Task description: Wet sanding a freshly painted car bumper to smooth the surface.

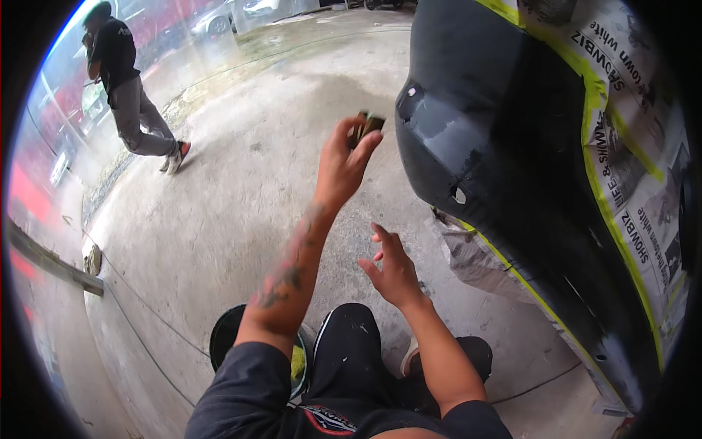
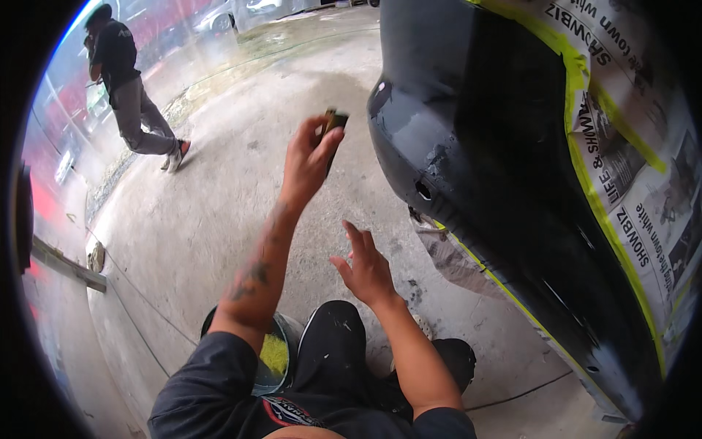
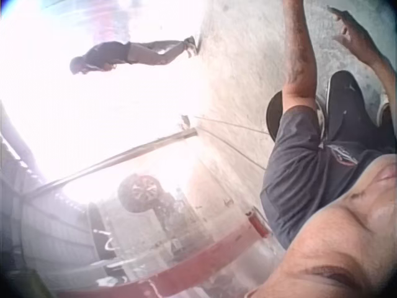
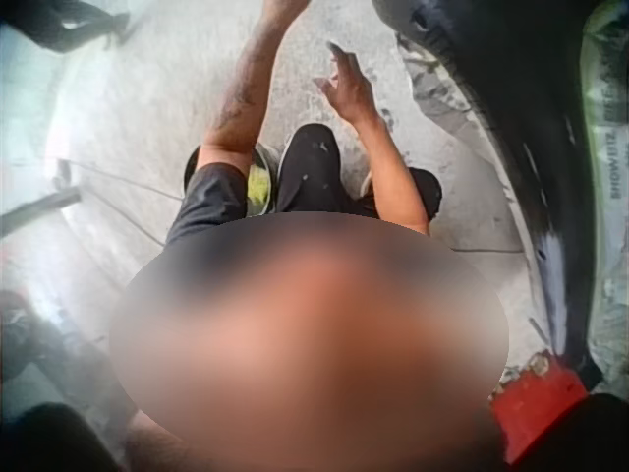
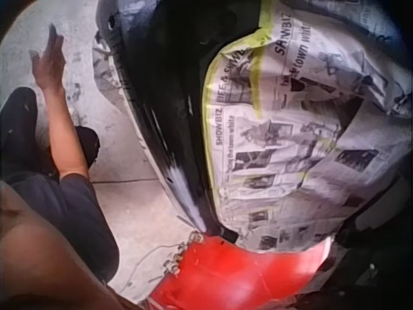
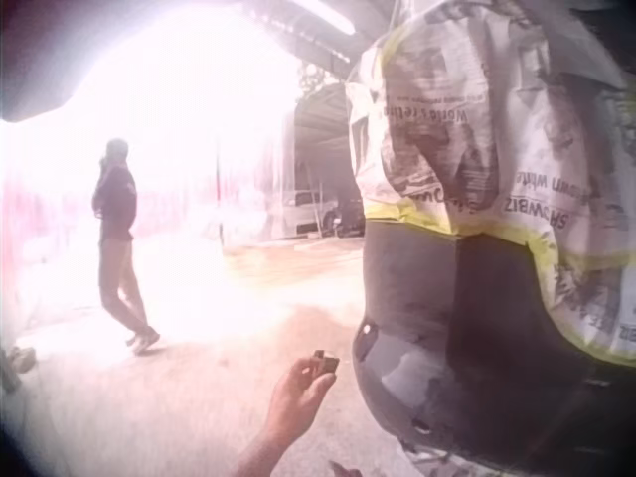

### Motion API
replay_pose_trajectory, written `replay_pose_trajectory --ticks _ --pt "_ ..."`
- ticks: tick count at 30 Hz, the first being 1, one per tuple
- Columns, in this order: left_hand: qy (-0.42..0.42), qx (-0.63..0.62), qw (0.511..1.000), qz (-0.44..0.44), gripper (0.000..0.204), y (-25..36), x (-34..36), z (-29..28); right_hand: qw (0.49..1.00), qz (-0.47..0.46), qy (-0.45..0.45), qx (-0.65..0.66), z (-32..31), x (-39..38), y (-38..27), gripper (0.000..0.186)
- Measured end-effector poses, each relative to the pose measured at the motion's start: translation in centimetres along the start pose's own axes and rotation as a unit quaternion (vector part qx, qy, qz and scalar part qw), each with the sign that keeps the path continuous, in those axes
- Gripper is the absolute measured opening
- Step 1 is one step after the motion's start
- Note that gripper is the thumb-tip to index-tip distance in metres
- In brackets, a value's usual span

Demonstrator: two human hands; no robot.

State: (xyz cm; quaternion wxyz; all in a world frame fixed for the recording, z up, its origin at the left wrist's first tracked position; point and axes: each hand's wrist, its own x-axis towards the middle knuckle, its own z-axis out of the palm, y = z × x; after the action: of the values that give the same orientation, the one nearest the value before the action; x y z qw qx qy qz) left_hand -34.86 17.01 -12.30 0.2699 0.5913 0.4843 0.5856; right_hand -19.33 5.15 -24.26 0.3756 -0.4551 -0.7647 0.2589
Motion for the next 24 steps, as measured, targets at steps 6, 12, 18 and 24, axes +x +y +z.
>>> replay_pose_trajectory --ticks 6,12,18,24 --pt "-0.006 0.021 0.975 0.219 0.031 -0.1 4.5 4.1 0.992 -0.017 -0.1 -0.076 -3.9 -2.5 -0.8 0.079" --pt "-0.021 0.005 0.978 0.207 0.031 0.3 6.8 4.9 0.988 -0.034 -0.102 -0.113 -6.8 -3.9 -1.1 0.078" --pt "-0.029 -0.047 0.992 0.113 0.033 0.1 9.8 4.0 0.976 -0.023 -0.172 -0.133 -6.7 -3.7 -1.6 0.08" --pt "-0.003 0.065 0.979 0.193 0.038 -1.5 9.7 3.9 0.97 -0.028 -0.199 -0.136 -7.0 -3.6 -1.5 0.08"
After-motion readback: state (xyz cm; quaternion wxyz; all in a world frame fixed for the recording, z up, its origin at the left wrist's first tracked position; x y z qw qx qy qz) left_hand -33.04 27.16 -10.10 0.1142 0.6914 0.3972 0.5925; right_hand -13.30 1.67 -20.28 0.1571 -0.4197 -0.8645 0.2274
